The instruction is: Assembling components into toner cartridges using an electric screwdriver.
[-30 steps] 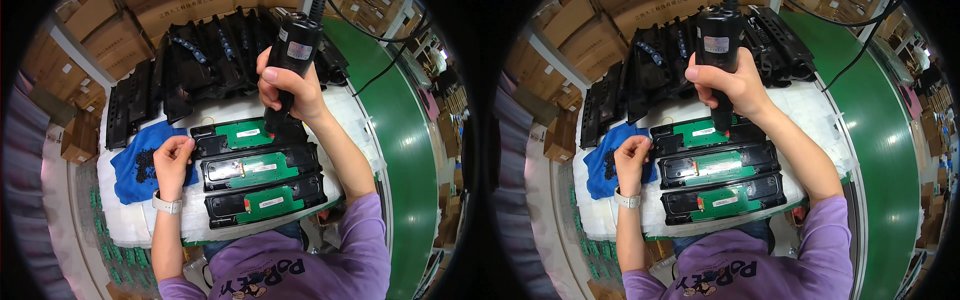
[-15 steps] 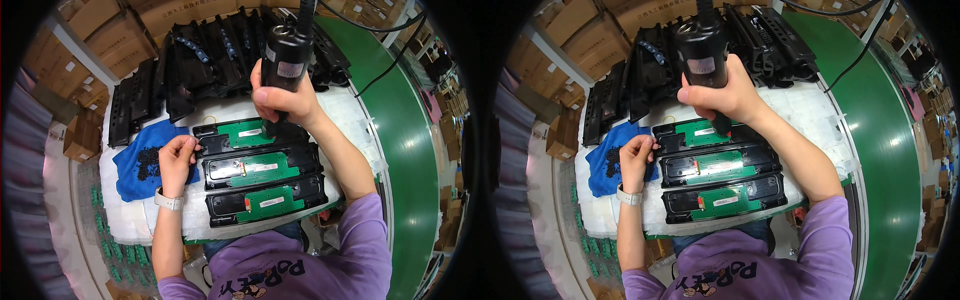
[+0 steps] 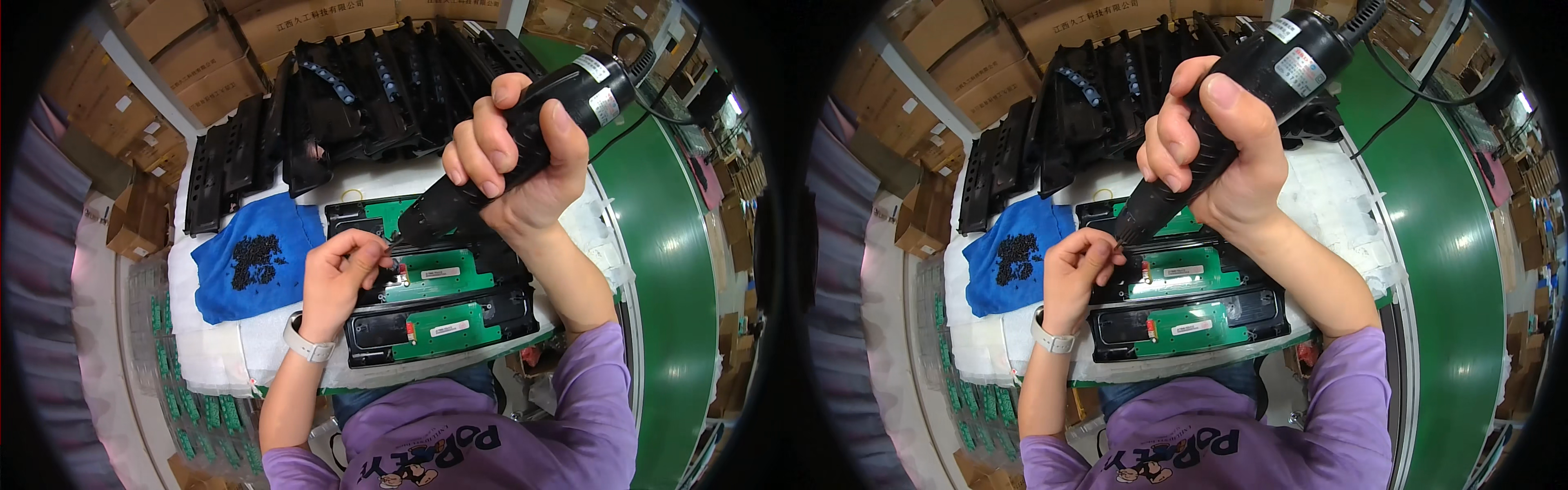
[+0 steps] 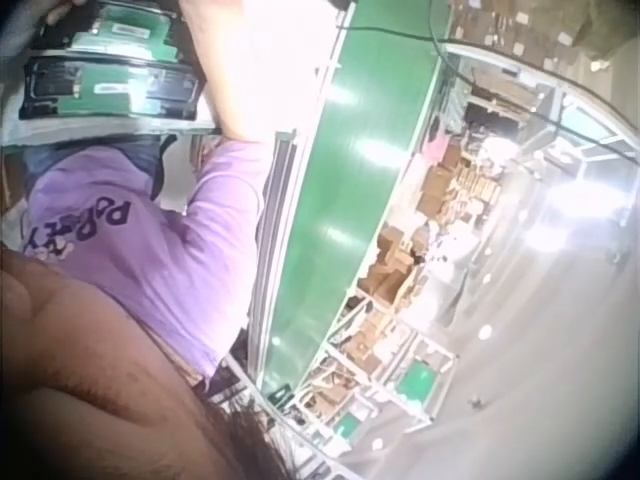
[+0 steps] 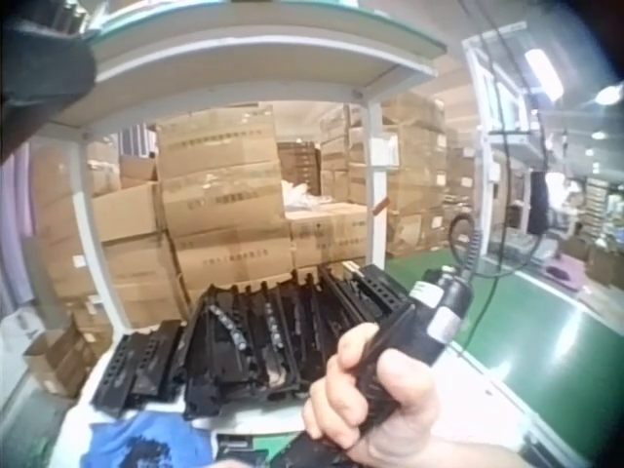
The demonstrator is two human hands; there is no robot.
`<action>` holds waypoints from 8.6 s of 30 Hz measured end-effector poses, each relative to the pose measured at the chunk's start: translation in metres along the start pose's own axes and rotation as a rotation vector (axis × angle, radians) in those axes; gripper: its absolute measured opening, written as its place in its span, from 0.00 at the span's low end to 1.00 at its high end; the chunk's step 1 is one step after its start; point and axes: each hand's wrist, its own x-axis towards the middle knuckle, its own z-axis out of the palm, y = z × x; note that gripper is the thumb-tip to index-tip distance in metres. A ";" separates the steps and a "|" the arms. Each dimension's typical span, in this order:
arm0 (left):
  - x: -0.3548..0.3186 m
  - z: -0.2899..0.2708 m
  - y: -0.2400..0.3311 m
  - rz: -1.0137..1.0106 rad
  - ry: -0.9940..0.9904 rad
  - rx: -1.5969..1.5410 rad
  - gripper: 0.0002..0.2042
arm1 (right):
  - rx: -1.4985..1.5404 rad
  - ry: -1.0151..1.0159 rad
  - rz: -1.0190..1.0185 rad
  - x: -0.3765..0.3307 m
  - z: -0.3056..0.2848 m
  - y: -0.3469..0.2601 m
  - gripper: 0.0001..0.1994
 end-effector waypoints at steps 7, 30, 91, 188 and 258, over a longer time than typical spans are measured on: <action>-0.001 -0.005 -0.005 0.021 -0.036 0.099 0.04 | 0.005 -0.021 0.009 -0.004 0.000 0.006 0.13; -0.001 -0.032 -0.005 0.123 0.327 -0.357 0.09 | -0.563 0.037 0.093 0.034 -0.001 0.054 0.09; -0.010 -0.025 -0.007 -0.059 0.001 -0.353 0.07 | -0.085 -0.105 -0.011 -0.004 0.018 0.022 0.19; -0.015 -0.035 0.005 0.431 -0.447 0.969 0.14 | -0.396 -0.159 0.359 -0.044 0.039 0.043 0.14; 0.007 -0.104 -0.022 -0.005 0.092 -0.669 0.10 | -0.515 -0.183 0.166 -0.019 0.035 -0.006 0.28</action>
